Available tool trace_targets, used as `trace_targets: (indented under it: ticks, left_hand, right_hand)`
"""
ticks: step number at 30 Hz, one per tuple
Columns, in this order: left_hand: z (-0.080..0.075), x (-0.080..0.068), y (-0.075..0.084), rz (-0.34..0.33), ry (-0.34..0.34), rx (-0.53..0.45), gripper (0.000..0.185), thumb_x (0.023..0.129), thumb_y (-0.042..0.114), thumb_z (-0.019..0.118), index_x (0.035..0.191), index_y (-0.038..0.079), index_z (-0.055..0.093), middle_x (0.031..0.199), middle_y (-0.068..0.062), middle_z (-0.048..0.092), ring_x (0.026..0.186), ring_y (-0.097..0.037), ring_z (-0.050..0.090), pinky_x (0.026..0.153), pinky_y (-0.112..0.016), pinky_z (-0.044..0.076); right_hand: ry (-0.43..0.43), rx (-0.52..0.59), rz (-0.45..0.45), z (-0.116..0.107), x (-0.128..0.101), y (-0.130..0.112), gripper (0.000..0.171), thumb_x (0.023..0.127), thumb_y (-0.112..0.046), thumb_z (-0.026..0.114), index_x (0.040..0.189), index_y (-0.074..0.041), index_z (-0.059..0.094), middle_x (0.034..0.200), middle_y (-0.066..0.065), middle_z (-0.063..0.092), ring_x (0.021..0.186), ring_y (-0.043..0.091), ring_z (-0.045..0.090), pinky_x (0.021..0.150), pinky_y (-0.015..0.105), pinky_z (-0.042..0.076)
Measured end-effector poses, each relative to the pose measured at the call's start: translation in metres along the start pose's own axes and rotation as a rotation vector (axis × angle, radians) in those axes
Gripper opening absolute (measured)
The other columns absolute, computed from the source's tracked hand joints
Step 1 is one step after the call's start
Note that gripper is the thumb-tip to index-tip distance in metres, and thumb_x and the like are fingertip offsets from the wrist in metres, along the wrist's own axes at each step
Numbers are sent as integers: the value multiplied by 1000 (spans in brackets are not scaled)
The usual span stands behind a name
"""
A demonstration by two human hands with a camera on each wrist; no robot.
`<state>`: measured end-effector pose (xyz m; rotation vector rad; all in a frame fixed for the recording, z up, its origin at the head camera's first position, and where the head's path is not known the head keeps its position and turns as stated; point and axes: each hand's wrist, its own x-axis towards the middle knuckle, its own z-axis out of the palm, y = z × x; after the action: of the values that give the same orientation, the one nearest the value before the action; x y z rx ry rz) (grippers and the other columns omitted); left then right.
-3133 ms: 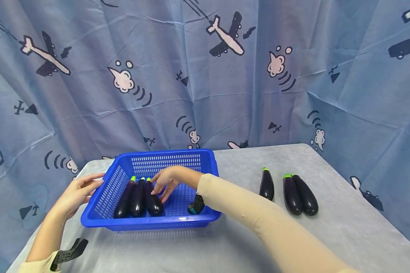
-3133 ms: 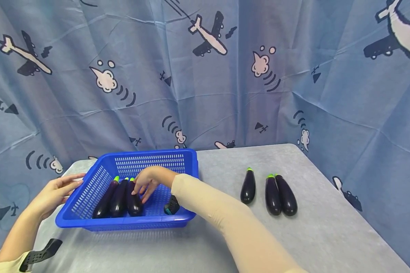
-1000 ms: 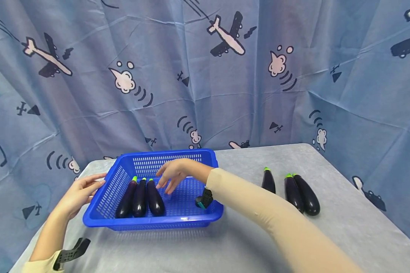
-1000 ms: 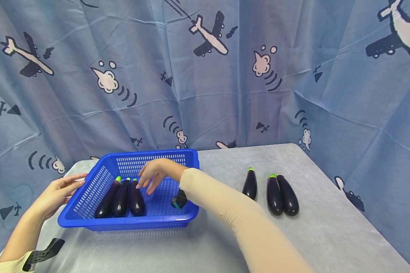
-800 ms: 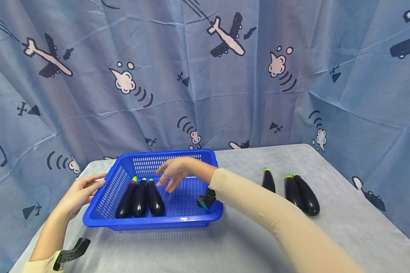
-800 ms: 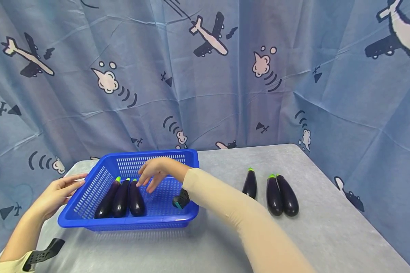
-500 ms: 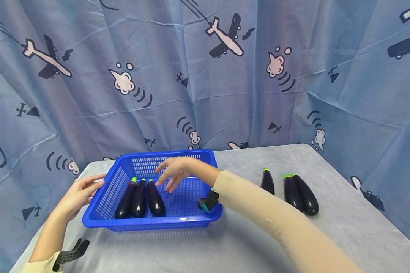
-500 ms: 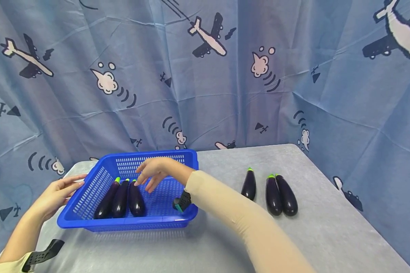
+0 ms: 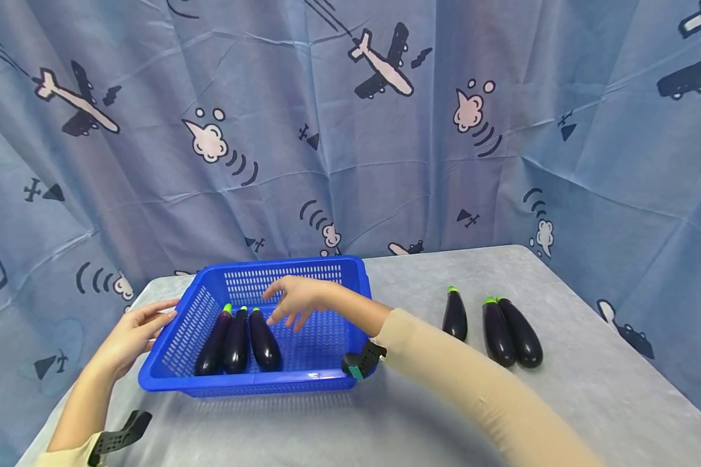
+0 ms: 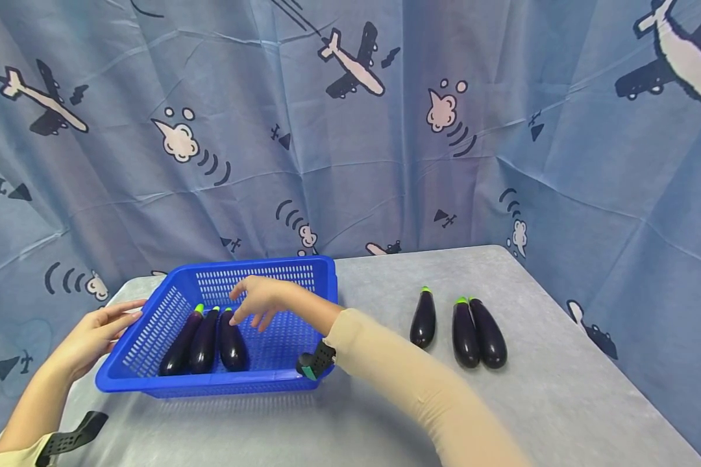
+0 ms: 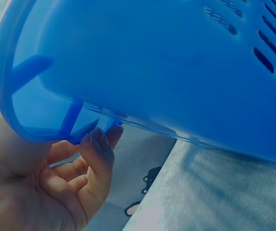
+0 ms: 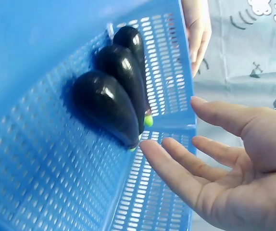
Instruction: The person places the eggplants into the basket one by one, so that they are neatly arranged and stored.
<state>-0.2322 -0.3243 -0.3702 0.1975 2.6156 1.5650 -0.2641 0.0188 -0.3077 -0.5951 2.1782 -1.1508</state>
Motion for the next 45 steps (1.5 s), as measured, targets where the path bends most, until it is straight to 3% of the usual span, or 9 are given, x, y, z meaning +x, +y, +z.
trace_targets:
  ticks: [7,18,31,37,45]
  left_hand:
    - [0,0,-1,12,-5,-23,58,114,21,48,154,-17,32,96,12,69,83,-6,70,74,-27,63]
    - [0,0,0,2,1,-14,58,114,22,47,155,-16,32,98,9,69,84,-6,70,75,-28,63]
    - [0,0,-1,3,2,-19,58,114,22,47,155,-16,32,97,9,69,83,-6,70,75,-28,63]
    - [-1,0,-2,3,2,-11,58,114,22,47,155,-16,32,98,8,69,84,-6,70,75,-28,63]
    - [0,0,-1,5,6,-4,58,114,22,47,156,-15,32,100,6,70,84,-6,69,75,-28,63]
  right_hand:
    - [32,-50,-76,4,-8,-2,54,99,-5,73,150,-3,54,118,20,73,83,23,66,83,48,64]
    - [121,-175,-193,5,-26,-3,50,102,-15,73,149,-10,58,123,15,73,94,22,72,76,36,65]
    - [241,-116,-310,3,-55,5,48,102,-13,71,148,-10,59,128,17,72,89,20,75,72,29,64]
    - [300,-116,-358,-2,-69,14,48,103,-12,70,149,-8,58,129,18,71,95,21,77,74,29,64]
    - [375,-99,-446,-14,-91,27,48,102,-10,69,148,-5,58,121,19,73,92,23,76,75,33,65]
